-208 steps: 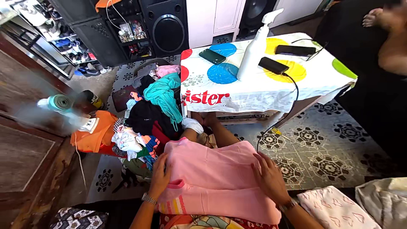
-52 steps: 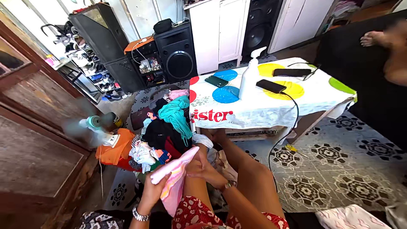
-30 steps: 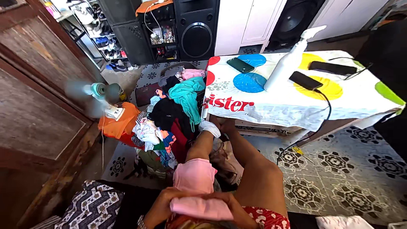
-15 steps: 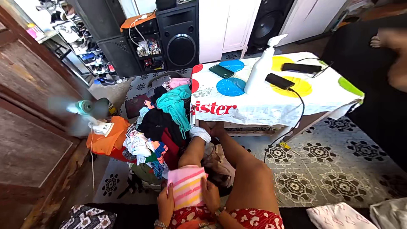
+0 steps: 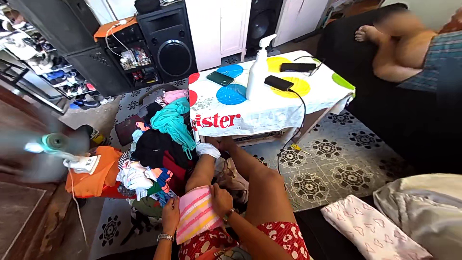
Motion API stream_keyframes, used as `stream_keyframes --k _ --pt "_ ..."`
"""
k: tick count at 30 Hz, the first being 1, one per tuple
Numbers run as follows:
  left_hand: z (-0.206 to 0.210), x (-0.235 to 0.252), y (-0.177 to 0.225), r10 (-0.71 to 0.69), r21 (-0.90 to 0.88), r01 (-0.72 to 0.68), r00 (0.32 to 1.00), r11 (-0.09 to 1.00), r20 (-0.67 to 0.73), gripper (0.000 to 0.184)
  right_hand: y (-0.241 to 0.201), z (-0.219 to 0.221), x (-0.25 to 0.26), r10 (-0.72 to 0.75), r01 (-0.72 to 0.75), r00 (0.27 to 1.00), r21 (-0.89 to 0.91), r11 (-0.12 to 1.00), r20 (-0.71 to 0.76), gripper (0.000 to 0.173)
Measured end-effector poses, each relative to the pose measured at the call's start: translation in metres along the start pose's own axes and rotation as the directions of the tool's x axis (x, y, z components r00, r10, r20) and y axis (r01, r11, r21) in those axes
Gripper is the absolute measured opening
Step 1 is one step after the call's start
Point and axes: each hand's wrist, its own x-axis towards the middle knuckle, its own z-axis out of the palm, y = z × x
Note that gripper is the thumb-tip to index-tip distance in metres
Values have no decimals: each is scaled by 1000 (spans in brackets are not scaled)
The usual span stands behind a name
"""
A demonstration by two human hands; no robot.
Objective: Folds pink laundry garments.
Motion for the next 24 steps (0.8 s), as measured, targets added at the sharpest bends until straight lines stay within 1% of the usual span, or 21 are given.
stream_keyframes --k 1,2,3,4,5,6,7,8,9,11,12,14,15,17,18,19,20,21,22,23,24 --pt "6 -1 -3 -10 31 10 1000 999 9 43 1 4 1 14 -14 1000 21 1000 5 53" --pt "8 -1 -6 -4 51 4 1000 999 5 43 -1 6 1 12 -11 1000 48 999 -23 50" --pt "7 -4 -7 13 59 -13 1000 998 3 42 -2 5 -4 -13 19 996 68 998 -84 46" --pt "1 -9 -8 34 66 -35 999 997 2 39 -1 4 -11 -71 84 983 74 994 -168 43" --pt "-8 -15 -7 72 65 -71 997 995 -11 37 0 4 -18 -166 190 948 67 979 -270 44" --pt "-16 -21 -4 130 47 -128 991 991 -42 38 2 5 -25 -283 320 882 37 947 -377 44" --pt "-25 -26 1 197 21 -196 978 980 -69 42 1 7 -31 -399 439 802 -14 898 -445 44" --pt "-31 -32 9 264 6 -264 962 964 -70 46 -1 10 -39 -491 526 756 -43 849 -433 45" --pt "-30 -38 16 318 -7 -318 947 948 -41 48 -2 17 -45 -558 586 741 -46 809 -375 47" --pt "-8 -44 19 353 -55 -349 931 935 89 52 7 44 -41 -605 624 760 6 782 -238 52" --pt "10 -44 12 350 -91 -341 930 936 111 54 16 59 -34 -594 616 775 50 786 -216 53" --pt "32 -31 0 315 -186 -295 945 937 89 57 21 68 -18 -568 595 797 110 796 -206 53" --pt "33 -27 -1 269 -243 -237 957 941 106 59 20 68 -16 -551 579 810 122 806 -202 53" --pt "27 -27 0 136 -353 -69 976 933 168 59 19 67 -20 -505 534 841 158 830 -192 53" --pt "24 -28 2 59 -407 25 980 913 191 58 19 65 -21 -450 482 873 200 853 -187 54" --pt "22 -31 1 -21 -455 115 978 883 207 58 20 66 -20 -363 398 916 267 878 -171 56" --pt "20 -36 -2 -85 -492 187 971 850 222 58 23 67 -19 -254 288 957 358 888 -140 64" --pt "20 -41 -5 -128 -520 237 963 821 237 60 28 66 -17 -133 153 988 453 878 -77 79" --pt "19 -45 -7 -153 -531 272 954 803 258 60 34 66 -16 -20 24 1000 539 842 -14 97" --pt "16 -48 -10 -172 -516 291 948 805 266 61 41 67 -13 71 -88 996 597 797 53 110" --pt "14 -49 -12 -195 -472 291 950 832 242 62 46 66 -13 119 -165 986 629 760 115 111"
